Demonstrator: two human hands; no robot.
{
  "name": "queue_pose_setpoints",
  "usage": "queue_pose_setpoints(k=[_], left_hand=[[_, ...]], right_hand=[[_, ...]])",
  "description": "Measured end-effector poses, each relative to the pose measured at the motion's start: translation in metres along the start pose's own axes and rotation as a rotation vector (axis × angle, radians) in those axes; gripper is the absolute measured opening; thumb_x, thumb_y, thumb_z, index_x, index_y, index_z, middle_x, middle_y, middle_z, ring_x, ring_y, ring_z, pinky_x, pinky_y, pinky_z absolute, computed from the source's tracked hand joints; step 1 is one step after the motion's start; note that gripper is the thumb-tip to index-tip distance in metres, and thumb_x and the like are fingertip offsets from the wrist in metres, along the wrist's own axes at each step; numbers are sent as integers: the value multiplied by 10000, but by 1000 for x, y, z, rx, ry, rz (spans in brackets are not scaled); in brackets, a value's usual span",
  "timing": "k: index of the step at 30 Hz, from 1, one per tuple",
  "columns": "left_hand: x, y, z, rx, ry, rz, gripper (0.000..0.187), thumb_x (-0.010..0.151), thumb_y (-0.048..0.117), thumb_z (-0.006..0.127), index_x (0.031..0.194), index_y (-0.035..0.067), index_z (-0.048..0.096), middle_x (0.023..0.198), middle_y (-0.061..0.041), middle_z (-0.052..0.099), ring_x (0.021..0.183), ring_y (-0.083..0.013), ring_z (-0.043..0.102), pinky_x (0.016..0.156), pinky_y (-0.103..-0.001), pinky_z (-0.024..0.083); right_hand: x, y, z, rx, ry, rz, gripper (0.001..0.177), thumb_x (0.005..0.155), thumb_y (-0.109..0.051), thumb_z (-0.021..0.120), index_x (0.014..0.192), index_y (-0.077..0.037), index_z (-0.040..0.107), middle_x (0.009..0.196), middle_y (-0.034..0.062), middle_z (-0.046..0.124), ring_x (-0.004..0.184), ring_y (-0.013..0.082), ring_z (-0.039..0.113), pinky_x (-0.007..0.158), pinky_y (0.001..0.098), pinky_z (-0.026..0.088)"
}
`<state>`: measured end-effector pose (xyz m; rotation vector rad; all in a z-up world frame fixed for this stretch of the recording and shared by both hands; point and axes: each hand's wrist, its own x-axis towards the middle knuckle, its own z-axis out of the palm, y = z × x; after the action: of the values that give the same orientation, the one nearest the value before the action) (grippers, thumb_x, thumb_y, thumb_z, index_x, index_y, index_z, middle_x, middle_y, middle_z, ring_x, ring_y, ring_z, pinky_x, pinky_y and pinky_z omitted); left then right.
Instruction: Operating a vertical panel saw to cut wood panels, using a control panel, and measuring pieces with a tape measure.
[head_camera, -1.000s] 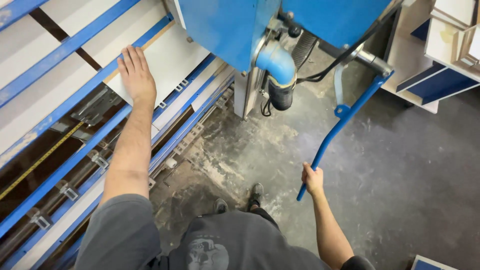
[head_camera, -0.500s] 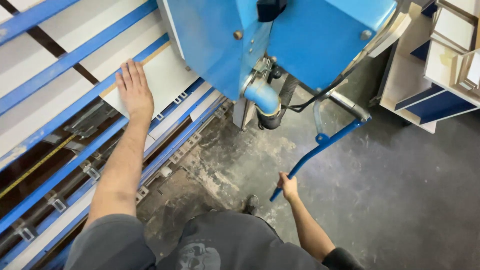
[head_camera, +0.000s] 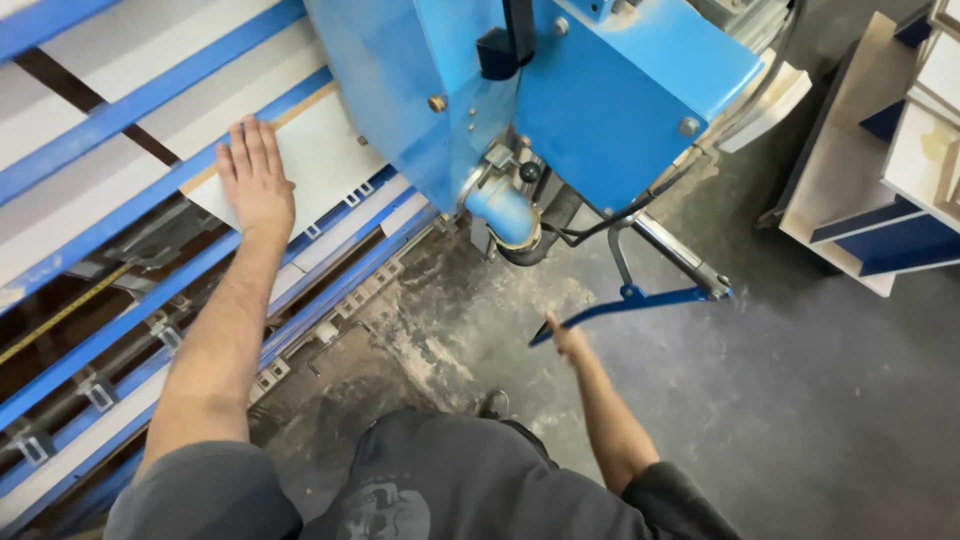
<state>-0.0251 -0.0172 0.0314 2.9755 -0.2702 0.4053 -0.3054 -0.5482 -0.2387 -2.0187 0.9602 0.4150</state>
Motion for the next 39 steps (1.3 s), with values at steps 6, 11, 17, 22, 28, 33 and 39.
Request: queue_pose_setpoints(k=[6,11,17,22,28,33,39], left_hand=[[2,11,-19,-64,0,24,1058,848,-58,848,1652,-44,160,1717,-264,113,1576,-434,52,1309,-599,11],[2,2,-7,-74,-4,-5,1037,871,-35,805,1649,-25,119,1724,-256,89,1586,-416,22,1329,-580,-28],[5,-7,5,-66,79,51,1087,796,-33,821,1657,-62,158,1722,-236,102,1574,-434,85,1280,-623,54],[4,-11,18,70,75,26,1039,822,180,628,1671,35,47,1747,-164,21,1612,-351,5,1324,-535,-22],[4,-3,3,-45,97,76,1068,812,-24,815,1655,-70,159,1714,-250,97,1568,-442,89,1282,-619,66],[8,-18,30,54,104,35,1061,797,184,641,1675,33,64,1754,-163,24,1614,-379,34,1326,-545,-12],[8,-14,18,-24,81,32,965,887,-42,707,1673,-33,148,1736,-202,63,1589,-414,63,1301,-603,32]], right_hand=[[33,-84,-176,791,-43,-116,287,927,-206,699,1098,21,661,1032,195,704,980,325,695,859,432,554],[11,-197,-327,136,565,-506,224,971,-456,616,867,-360,789,890,-104,721,997,130,695,974,315,522],[-146,-356,-465,709,512,-846,73,1014,-177,706,1026,-145,641,744,4,596,670,135,718,591,262,628],[-176,-336,-438,692,605,-961,132,1059,-197,637,962,-128,581,708,21,546,613,139,617,550,277,540],[-198,-351,-420,604,714,-1233,317,1136,-232,520,851,-100,478,646,49,460,516,144,444,478,301,389],[-202,-365,-392,536,751,-1428,463,1194,-259,432,768,-80,401,599,69,395,443,146,315,424,318,276],[-194,-349,-353,743,690,-1324,365,1100,-445,540,1056,-83,526,621,10,352,423,95,315,376,294,311]])
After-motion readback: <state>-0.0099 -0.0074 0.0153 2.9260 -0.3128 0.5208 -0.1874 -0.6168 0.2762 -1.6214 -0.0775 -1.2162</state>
